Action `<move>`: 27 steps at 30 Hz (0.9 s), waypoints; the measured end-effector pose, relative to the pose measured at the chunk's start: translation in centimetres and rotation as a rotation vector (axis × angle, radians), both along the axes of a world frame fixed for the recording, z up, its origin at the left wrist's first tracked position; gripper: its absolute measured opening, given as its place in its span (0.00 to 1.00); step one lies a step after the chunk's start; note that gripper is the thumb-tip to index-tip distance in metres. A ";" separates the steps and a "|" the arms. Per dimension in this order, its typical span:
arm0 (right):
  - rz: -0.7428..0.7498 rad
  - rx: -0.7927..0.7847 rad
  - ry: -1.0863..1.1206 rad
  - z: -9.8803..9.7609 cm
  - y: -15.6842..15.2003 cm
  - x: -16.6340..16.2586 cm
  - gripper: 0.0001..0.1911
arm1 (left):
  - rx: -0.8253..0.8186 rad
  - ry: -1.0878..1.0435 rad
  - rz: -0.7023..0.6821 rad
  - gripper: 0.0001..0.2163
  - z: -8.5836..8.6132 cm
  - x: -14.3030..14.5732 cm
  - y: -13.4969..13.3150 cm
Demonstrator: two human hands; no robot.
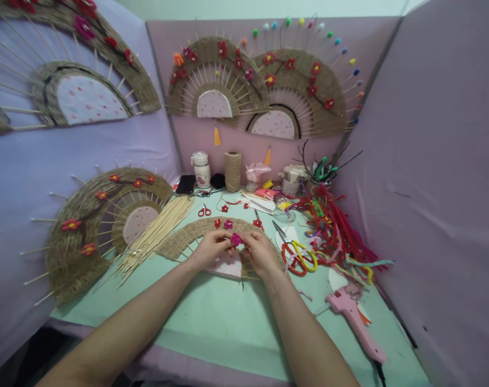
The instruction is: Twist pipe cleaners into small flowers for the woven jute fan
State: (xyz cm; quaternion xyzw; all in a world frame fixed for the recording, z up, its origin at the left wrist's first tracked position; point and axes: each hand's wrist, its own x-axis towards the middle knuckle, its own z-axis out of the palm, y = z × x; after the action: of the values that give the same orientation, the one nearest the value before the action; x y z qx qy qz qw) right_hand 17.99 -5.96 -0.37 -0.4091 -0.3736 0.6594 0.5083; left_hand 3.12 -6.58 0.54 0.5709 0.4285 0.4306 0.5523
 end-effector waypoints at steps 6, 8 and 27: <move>0.021 0.012 -0.001 0.4 -0.3 -0.1 0.13 | -0.087 -0.088 -0.019 0.13 -0.9 0.4 0.0; -0.006 0.054 -0.051 0.4 -0.2 0.0 0.13 | -0.090 -0.117 -0.022 0.12 -1.0 0.4 0.1; -0.255 1.134 -1.131 1.1 -0.9 0.3 0.10 | 0.169 -0.089 0.242 0.06 -1.3 0.2 0.6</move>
State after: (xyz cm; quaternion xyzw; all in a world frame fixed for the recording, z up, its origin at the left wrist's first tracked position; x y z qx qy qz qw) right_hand 18.30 -6.90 0.72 -0.3999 -0.8020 0.0001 0.4437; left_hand 3.27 -5.96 -0.72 0.5399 0.4317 0.5534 0.4647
